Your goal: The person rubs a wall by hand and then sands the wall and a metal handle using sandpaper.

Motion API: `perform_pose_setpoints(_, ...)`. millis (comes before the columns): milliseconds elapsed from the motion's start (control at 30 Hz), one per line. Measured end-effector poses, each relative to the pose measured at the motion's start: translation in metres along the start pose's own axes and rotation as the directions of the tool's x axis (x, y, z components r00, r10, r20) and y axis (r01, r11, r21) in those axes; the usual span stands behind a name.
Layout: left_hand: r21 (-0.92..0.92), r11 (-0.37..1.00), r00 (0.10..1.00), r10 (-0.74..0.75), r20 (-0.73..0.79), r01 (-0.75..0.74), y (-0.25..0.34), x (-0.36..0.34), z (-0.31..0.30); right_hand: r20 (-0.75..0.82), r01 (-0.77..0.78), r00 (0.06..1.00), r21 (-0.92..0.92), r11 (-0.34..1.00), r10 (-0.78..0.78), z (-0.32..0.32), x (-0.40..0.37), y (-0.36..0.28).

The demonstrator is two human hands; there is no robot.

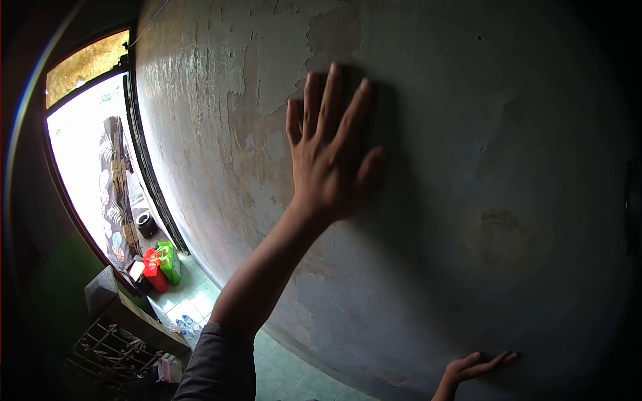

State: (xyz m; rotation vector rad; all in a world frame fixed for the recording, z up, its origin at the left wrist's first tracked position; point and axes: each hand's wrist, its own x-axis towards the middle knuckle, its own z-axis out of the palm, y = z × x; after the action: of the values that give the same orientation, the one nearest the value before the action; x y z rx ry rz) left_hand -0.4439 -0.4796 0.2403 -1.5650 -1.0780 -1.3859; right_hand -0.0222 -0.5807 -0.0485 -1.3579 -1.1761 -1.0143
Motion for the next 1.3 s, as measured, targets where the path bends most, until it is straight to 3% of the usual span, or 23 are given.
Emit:
perform_pose_setpoints(133, -0.028, 1.0, 0.999, -0.013, -0.038, 0.012, -0.002, 0.034, -0.002, 0.009, -0.025, 1.0, 0.022, 0.999, 0.025, 0.002, -0.005, 0.003)
perform_pose_setpoints(233, -0.051, 0.99, 0.99, 0.132, 0.042, -0.129, 0.025, -0.005, 0.003, 0.018, -0.005, 1.0, -0.026, 1.0, 0.005, 0.0, -0.005, 0.003)
perform_pose_setpoints(300, -0.156, 0.94, 0.931, 0.326, 0.164, -0.302, 0.049, -0.018, 0.002, 0.012, -0.022, 1.0, 0.005, 1.0, 0.021, 0.0, -0.007, 0.002)
perform_pose_setpoints(333, -0.105, 0.942, 0.913, 0.335, 0.233, -0.319, 0.051, -0.011, -0.001, 0.012, -0.018, 1.0, 0.025, 1.0, 0.017, 0.002, -0.006, 0.003)
perform_pose_setpoints(433, -0.006, 0.961, 0.958, 0.277, 0.078, -0.278, 0.034, 0.049, 0.0, 0.008, -0.018, 1.0, 0.067, 0.998, 0.018, 0.001, -0.002, -0.001)
perform_pose_setpoints(500, -0.002, 0.988, 0.982, 0.15, -0.116, -0.152, 0.011, 0.093, 0.009, 0.006, -0.018, 1.0, 0.089, 0.996, 0.018, 0.002, -0.003, -0.001)
perform_pose_setpoints(533, 0.078, 0.996, 0.995, 0.046, -0.088, -0.039, 0.025, 0.106, -0.009, 0.005, -0.025, 1.0, 0.098, 0.995, 0.024, 0.002, -0.003, -0.001)
perform_pose_setpoints(633, -0.002, 0.989, 0.982, 0.15, -0.111, -0.151, 0.029, 0.092, 0.005, -0.001, -0.001, 1.0, 0.095, 0.995, 0.001, -0.001, -0.001, -0.002)
perform_pose_setpoints(700, 0.012, 0.944, 0.942, 0.328, 0.071, -0.329, 0.056, 0.055, 0.001, -0.002, -0.013, 1.0, 0.11, 0.994, 0.013, -0.001, -0.003, -0.001)
perform_pose_setpoints(767, -0.019, 0.881, 0.87, 0.47, 0.151, -0.473, 0.066, 0.038, 0.003, 0.002, -0.027, 1.0, 0.111, 0.993, 0.027, -0.001, -0.005, 0.0)
perform_pose_setpoints(867, 0.042, 0.924, 0.925, 0.378, 0.039, -0.38, 0.048, 0.081, -0.002, -0.018, -0.029, 0.999, 0.123, 0.992, 0.032, 0.004, -0.008, 0.003)
perform_pose_setpoints(967, 0.007, 0.979, 0.953, 0.2, -0.226, -0.204, 0.025, 0.121, 0.01, -0.01, -0.036, 0.999, 0.127, 0.991, 0.037, 0.0, -0.005, -0.001)
perform_pose_setpoints(1067, 0.056, 0.938, 0.939, 0.342, -0.025, -0.341, 0.058, 0.093, 0.002, -0.004, -0.031, 1.0, 0.097, 0.995, 0.031, -0.002, -0.005, -0.001)
perform_pose_setpoints(1100, 0.039, 0.881, 0.88, 0.469, 0.076, -0.472, 0.074, 0.072, 0.004, -0.005, -0.034, 0.999, 0.1, 0.994, 0.034, -0.001, -0.005, -0.001)
perform_pose_setpoints(1167, -0.066, 0.748, 0.739, 0.664, 0.118, -0.661, 0.085, 0.053, 0.007, -0.023, -0.046, 0.998, 0.134, 0.99, 0.05, 0.0, -0.005, -0.004)
perform_pose_setpoints(1267, 0.03, 0.903, 0.904, 0.428, 0.015, -0.428, 0.061, 0.091, 0.001, -0.02, -0.036, 0.999, 0.126, 0.991, 0.039, 0.002, -0.006, -0.001)
perform_pose_setpoints(1300, 0.027, 0.943, 0.938, 0.333, -0.097, -0.332, 0.05, 0.109, 0.002, -0.014, -0.038, 0.999, 0.115, 0.993, 0.04, 0.0, -0.006, -0.002)
